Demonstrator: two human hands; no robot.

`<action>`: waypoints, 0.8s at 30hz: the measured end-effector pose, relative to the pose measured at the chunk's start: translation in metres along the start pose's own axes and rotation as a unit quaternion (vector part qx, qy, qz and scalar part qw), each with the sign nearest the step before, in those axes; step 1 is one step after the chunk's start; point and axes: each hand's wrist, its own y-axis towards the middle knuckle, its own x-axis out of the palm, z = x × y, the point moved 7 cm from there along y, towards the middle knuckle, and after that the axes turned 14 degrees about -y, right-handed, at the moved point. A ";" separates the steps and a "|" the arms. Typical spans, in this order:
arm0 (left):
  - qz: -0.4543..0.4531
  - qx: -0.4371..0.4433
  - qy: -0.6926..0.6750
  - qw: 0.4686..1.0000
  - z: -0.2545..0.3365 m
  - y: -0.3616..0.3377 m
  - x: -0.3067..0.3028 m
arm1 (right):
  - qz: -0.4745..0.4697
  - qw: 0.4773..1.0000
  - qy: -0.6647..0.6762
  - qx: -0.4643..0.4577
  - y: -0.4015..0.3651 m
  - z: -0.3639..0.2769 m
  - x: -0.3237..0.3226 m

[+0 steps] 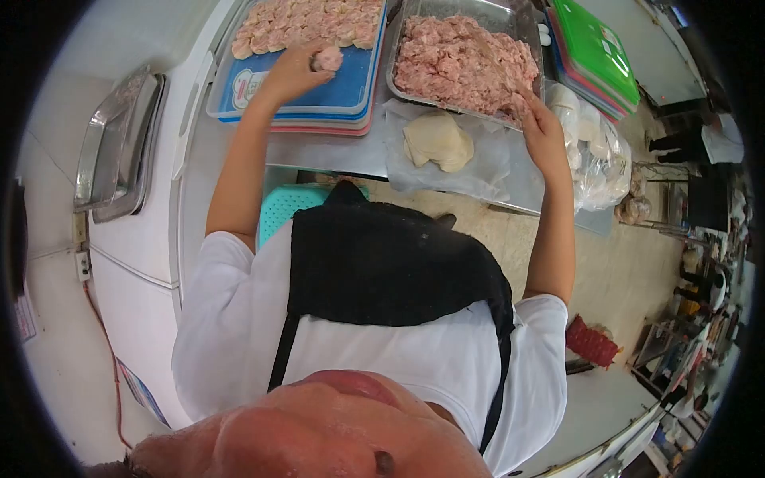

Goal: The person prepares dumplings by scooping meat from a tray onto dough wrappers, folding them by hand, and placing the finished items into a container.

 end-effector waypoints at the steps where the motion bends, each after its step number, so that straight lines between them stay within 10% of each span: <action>1: -0.006 0.000 -0.013 1.000 0.000 0.007 0.008 | 0.007 1.000 0.017 0.022 -0.007 0.007 0.001; 13: -0.020 -0.039 -0.036 0.998 0.023 0.043 0.045 | -0.013 0.984 0.000 0.178 -0.052 0.014 -0.022; 24: 0.013 -0.063 -0.045 0.997 -0.025 0.048 0.016 | -0.086 0.976 -0.179 -0.089 0.010 0.042 -0.042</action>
